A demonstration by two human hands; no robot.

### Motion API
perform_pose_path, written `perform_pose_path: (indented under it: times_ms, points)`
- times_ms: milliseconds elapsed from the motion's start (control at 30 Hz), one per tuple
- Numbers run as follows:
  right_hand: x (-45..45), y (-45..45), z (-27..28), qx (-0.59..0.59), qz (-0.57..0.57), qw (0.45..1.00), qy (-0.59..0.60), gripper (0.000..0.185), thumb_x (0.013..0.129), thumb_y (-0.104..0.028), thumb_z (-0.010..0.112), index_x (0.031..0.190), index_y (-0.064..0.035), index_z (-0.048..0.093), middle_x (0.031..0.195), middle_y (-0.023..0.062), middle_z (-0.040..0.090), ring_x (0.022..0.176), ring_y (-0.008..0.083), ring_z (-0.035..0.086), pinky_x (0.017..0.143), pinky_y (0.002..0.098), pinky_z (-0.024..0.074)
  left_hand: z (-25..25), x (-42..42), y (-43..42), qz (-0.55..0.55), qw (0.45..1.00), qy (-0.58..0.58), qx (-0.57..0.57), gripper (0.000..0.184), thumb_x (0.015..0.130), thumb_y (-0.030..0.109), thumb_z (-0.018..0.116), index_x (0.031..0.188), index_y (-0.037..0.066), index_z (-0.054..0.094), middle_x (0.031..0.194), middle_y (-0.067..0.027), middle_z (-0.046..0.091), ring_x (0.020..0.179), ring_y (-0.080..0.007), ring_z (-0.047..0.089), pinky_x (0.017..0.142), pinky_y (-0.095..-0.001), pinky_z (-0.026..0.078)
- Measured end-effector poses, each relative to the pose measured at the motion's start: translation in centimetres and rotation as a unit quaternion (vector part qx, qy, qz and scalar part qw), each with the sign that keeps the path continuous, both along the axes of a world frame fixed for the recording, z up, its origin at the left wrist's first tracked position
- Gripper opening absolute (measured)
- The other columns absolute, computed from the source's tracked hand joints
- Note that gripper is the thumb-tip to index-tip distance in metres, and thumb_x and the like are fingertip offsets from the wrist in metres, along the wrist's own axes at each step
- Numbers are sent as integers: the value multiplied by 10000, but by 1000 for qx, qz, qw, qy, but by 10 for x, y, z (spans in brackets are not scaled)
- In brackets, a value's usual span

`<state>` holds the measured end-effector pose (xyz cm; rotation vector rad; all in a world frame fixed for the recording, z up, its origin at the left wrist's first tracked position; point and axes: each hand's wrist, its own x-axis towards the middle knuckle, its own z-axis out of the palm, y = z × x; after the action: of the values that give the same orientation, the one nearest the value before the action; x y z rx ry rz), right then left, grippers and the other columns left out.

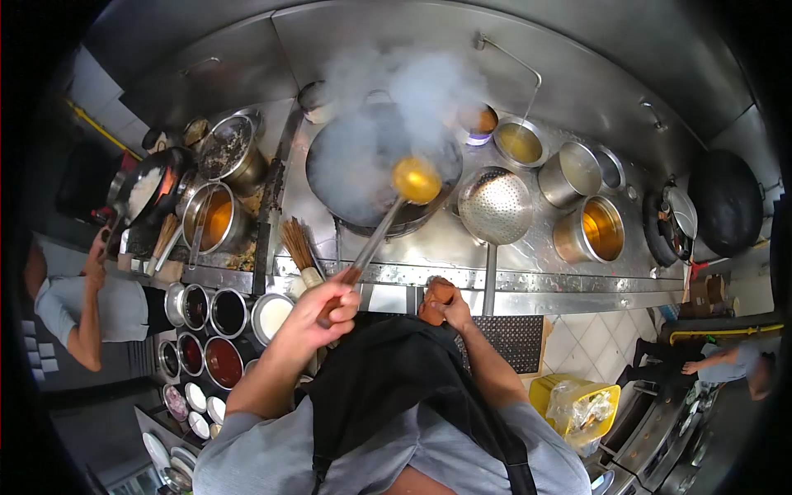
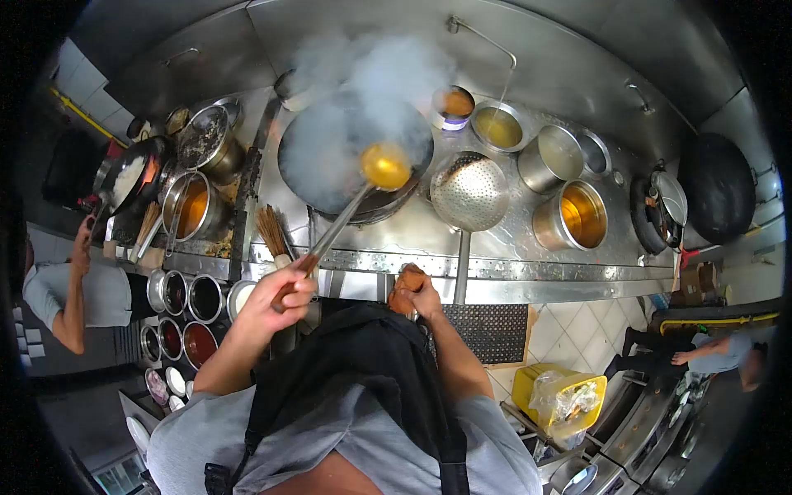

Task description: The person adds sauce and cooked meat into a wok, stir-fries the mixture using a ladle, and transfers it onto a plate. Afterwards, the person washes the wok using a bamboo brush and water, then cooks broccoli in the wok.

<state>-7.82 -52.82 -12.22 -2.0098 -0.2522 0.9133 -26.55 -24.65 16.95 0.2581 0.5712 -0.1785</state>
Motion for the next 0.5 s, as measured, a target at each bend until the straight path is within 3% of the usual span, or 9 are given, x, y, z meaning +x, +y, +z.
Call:
perform_pose_path:
  times_ms: [67,100,167,200,267,367,433,500]
  points:
    - [-1,-13,-3,23,50,994,-96,696,821,-187,812,1380,-5,440,1219,156,652,1158,234,621,1002,345,485,-12,-31,17,10,1000,25,7,274,937,110,570,1190,206,529,783,0,508,499,-95,445,401,-254,354]
    - [-2,-20,-4,35,75,986,-143,690,831,-181,805,1384,0,435,1216,156,652,1159,231,619,999,344,486,-8,-40,25,6,997,47,60,409,925,82,558,1308,209,492,780,-4,513,491,-101,457,394,-255,353]
    - [-14,-40,-6,17,21,996,-90,714,841,-223,795,1395,27,422,1189,199,646,1092,270,644,967,358,497,-1,-48,34,-4,976,91,198,603,918,49,537,1476,225,388,774,-10,518,472,-115,468,394,-253,364]
    - [-23,-53,-6,9,-8,998,-63,728,845,-244,790,1401,40,415,1176,221,643,1058,290,657,952,366,503,-5,-45,38,-12,953,130,273,783,880,6,525,1585,202,246,740,-25,528,459,-128,480,392,-264,367]
    - [-42,-94,-11,-14,-39,998,-44,755,866,-274,768,1432,50,388,1173,245,643,1048,309,664,946,374,503,-34,-31,42,-68,866,157,470,811,859,4,524,1595,154,219,745,-52,566,462,-135,499,402,-282,393]
    - [-65,-175,-11,-62,-90,994,25,793,890,-336,733,1480,33,353,1266,275,617,1156,329,632,985,390,488,-39,19,16,-121,656,194,720,804,846,45,538,1583,49,216,836,-108,659,509,-157,554,475,-317,477]
    - [-96,-276,-102,-171,-153,973,5,832,879,-386,713,1499,18,333,1318,285,592,1203,360,609,1007,398,481,-42,58,-7,-96,661,154,728,806,851,32,531,1590,91,215,805,-89,629,504,-153,540,474,-316,473]
    - [-114,-338,-91,-285,-279,908,129,868,863,-418,697,1510,14,312,1347,292,576,1234,382,590,1003,405,491,-46,104,-42,-71,720,130,678,800,864,18,515,1596,133,214,750,-67,591,471,-142,506,442,-312,442]
